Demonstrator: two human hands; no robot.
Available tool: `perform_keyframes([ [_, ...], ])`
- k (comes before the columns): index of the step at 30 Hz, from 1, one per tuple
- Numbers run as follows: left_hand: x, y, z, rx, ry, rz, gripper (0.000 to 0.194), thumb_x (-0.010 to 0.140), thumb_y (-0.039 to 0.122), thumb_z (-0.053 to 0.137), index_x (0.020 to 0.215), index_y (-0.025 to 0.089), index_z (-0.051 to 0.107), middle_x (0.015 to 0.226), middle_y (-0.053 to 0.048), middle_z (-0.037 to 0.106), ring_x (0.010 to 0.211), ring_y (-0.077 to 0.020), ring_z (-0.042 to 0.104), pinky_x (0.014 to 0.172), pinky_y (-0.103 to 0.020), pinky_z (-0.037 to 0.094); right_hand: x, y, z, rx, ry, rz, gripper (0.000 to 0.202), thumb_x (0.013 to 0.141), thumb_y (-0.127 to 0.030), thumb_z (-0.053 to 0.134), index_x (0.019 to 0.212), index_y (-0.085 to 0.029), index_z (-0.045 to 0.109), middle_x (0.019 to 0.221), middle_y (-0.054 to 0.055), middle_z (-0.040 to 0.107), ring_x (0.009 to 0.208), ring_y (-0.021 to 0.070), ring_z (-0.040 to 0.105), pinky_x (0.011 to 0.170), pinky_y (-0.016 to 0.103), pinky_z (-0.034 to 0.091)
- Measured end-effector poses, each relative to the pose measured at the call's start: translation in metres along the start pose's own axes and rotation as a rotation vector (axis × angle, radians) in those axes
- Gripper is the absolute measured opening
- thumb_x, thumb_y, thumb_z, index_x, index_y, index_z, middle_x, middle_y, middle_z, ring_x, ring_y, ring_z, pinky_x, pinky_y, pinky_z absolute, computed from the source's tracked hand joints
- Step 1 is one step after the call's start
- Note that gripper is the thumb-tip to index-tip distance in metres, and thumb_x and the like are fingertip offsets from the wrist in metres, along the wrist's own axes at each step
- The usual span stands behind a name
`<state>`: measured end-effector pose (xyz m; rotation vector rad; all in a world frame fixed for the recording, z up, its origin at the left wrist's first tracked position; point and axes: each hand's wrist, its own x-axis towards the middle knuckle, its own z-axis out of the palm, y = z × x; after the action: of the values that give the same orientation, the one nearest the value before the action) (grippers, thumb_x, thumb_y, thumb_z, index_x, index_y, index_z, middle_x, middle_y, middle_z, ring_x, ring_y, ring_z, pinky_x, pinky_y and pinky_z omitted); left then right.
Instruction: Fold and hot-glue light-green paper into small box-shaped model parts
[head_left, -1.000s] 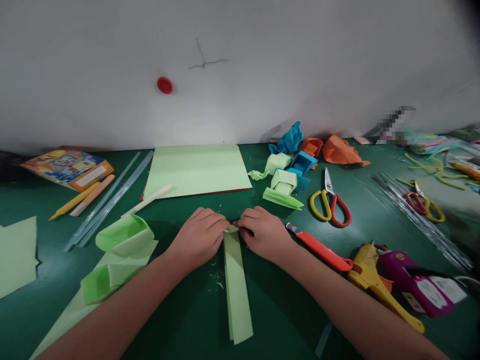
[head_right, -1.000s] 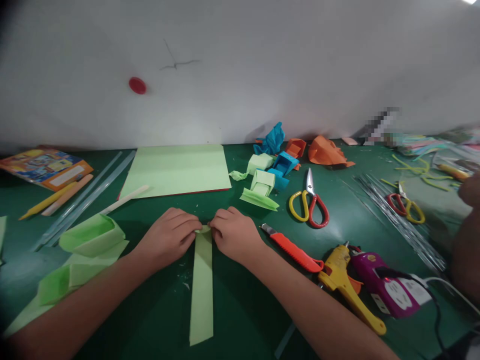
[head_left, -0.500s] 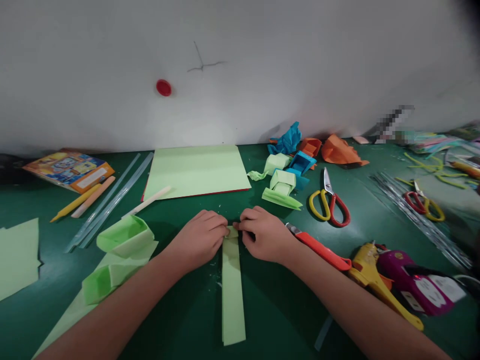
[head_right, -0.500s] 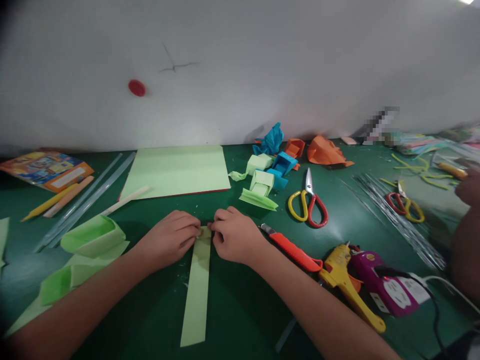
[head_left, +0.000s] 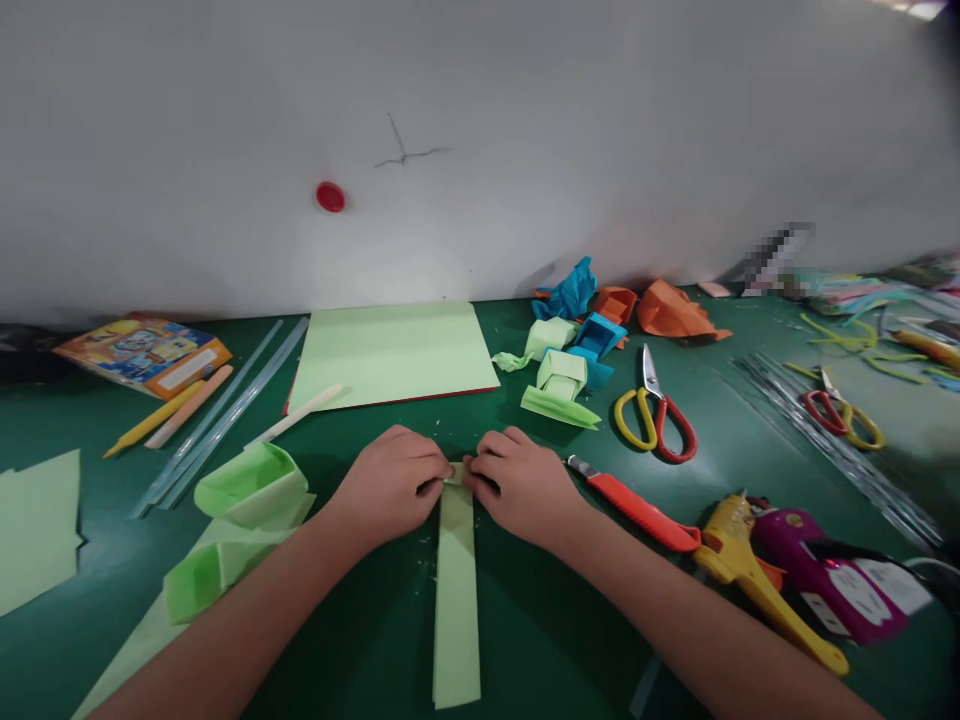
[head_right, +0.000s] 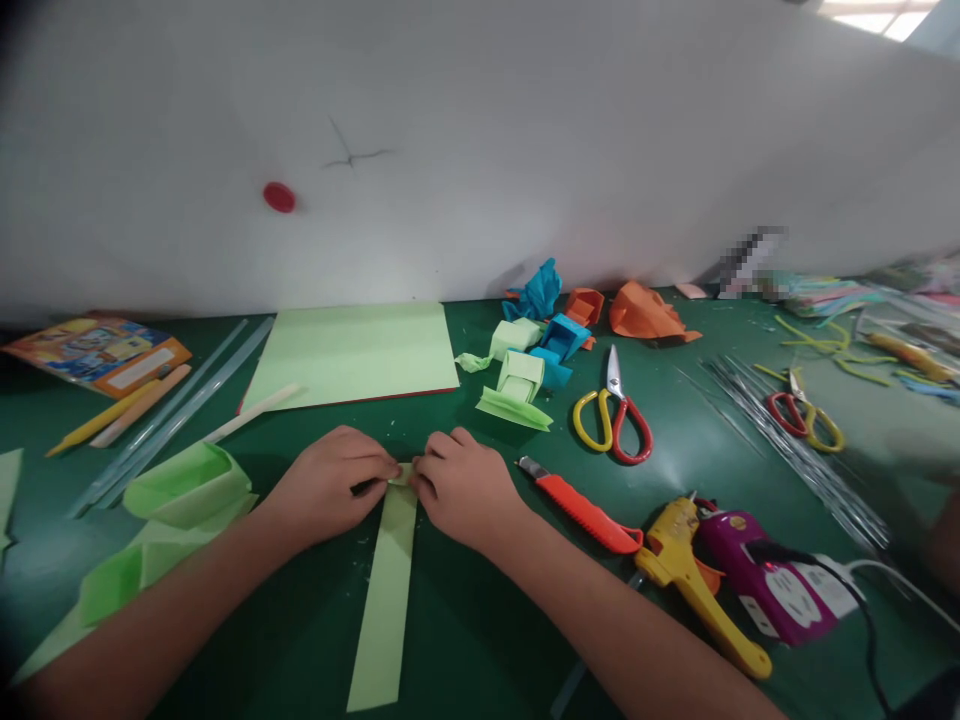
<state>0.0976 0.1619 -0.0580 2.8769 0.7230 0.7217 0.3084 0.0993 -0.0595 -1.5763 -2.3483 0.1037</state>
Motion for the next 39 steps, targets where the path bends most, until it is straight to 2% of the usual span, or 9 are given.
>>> perform_keyframes([
  [5, -0.001, 0.012, -0.008, 0.073, -0.049, -0.012, 0.021, 0.083, 0.014, 0.055, 0.082, 0.021, 0.075, 0.085, -0.004, 0.077, 0.086, -0.0243, 0.070, 0.083, -0.045, 0.050, -0.002, -0.004, 0.007, -0.018, 0.050, 0.028, 0.014, 0.098, -0.027, 0.064, 0.090, -0.023, 0.074, 0.095, 0.004, 0.068, 0.086, 0.0211, 0.052, 0.062, 0.033, 0.037],
  [10, -0.004, 0.018, -0.005, 0.174, -0.001, -0.044, 0.020, 0.089, 0.021, 0.057, 0.084, 0.022, 0.076, 0.087, -0.004, 0.078, 0.104, -0.0298, 0.069, 0.093, -0.050, 0.047, -0.005, -0.004, 0.010, -0.029, 0.086, 0.011, 0.019, 0.101, -0.030, 0.060, 0.094, -0.024, 0.076, 0.095, 0.005, 0.069, 0.086, 0.0219, 0.052, 0.067, 0.035, 0.040],
  [14, -0.007, 0.014, 0.000, 0.204, 0.022, -0.096, 0.016, 0.092, 0.032, 0.065, 0.088, 0.023, 0.078, 0.109, -0.004, 0.078, 0.115, -0.0339, 0.065, 0.092, -0.051, 0.047, -0.006, -0.003, 0.010, -0.030, 0.098, 0.004, 0.019, 0.101, -0.030, 0.060, 0.095, -0.023, 0.077, 0.096, 0.006, 0.070, 0.088, 0.0226, 0.053, 0.071, 0.036, 0.042],
  [18, -0.009, 0.009, 0.002, 0.197, -0.004, -0.123, 0.014, 0.092, 0.031, 0.067, 0.086, 0.024, 0.078, 0.123, -0.003, 0.075, 0.123, -0.0348, 0.060, 0.094, -0.052, 0.046, -0.005, -0.002, 0.010, -0.016, 0.102, 0.006, 0.017, 0.100, -0.029, 0.062, 0.097, -0.023, 0.078, 0.099, 0.006, 0.070, 0.089, 0.0222, 0.053, 0.073, 0.036, 0.044],
  [22, -0.011, 0.006, 0.000, 0.165, -0.053, -0.289, 0.011, 0.089, 0.037, 0.071, 0.087, 0.034, 0.081, 0.128, -0.002, 0.072, 0.127, -0.0376, 0.055, 0.092, -0.055, 0.045, -0.004, 0.000, 0.007, -0.004, 0.096, -0.008, 0.016, 0.099, -0.032, 0.064, 0.096, -0.024, 0.078, 0.102, 0.005, 0.071, 0.093, 0.0231, 0.053, 0.075, 0.036, 0.044],
  [26, -0.014, 0.005, -0.002, 0.184, -0.058, -0.387, 0.012, 0.088, 0.045, 0.072, 0.089, 0.039, 0.083, 0.138, -0.006, 0.064, 0.128, -0.0412, 0.051, 0.090, -0.059, 0.044, -0.002, 0.003, 0.004, 0.053, 0.074, -0.011, 0.018, 0.100, -0.032, 0.062, 0.097, -0.025, 0.078, 0.105, 0.006, 0.071, 0.098, 0.0250, 0.052, 0.078, 0.038, 0.044],
  [31, -0.016, 0.006, -0.002, 0.274, 0.007, -0.312, 0.010, 0.084, 0.042, 0.077, 0.092, 0.038, 0.083, 0.149, -0.007, 0.055, 0.124, -0.0418, 0.049, 0.086, -0.056, 0.045, -0.001, 0.004, 0.006, 0.130, 0.095, 0.000, 0.011, 0.095, -0.029, 0.067, 0.096, -0.024, 0.076, 0.110, 0.007, 0.070, 0.098, 0.0245, 0.053, 0.083, 0.039, 0.044],
  [35, -0.018, 0.007, 0.000, 0.327, 0.056, -0.250, 0.018, 0.084, 0.038, 0.079, 0.102, 0.039, 0.080, 0.153, -0.005, 0.052, 0.119, -0.0386, 0.049, 0.087, -0.052, 0.044, 0.001, 0.002, 0.009, 0.209, 0.135, 0.020, 0.008, 0.087, -0.021, 0.071, 0.095, -0.022, 0.071, 0.112, 0.007, 0.069, 0.103, 0.0251, 0.055, 0.088, 0.040, 0.042],
  [39, -0.012, 0.008, 0.000, 0.195, 0.008, -0.220, 0.010, 0.089, 0.031, 0.074, 0.099, 0.032, 0.077, 0.141, -0.005, 0.063, 0.120, -0.0355, 0.053, 0.088, -0.048, 0.040, 0.003, 0.002, 0.008, 0.292, 0.161, 0.037, 0.014, 0.081, -0.015, 0.072, 0.092, -0.022, 0.065, 0.111, 0.005, 0.069, 0.104, 0.0247, 0.057, 0.087, 0.039, 0.038],
])
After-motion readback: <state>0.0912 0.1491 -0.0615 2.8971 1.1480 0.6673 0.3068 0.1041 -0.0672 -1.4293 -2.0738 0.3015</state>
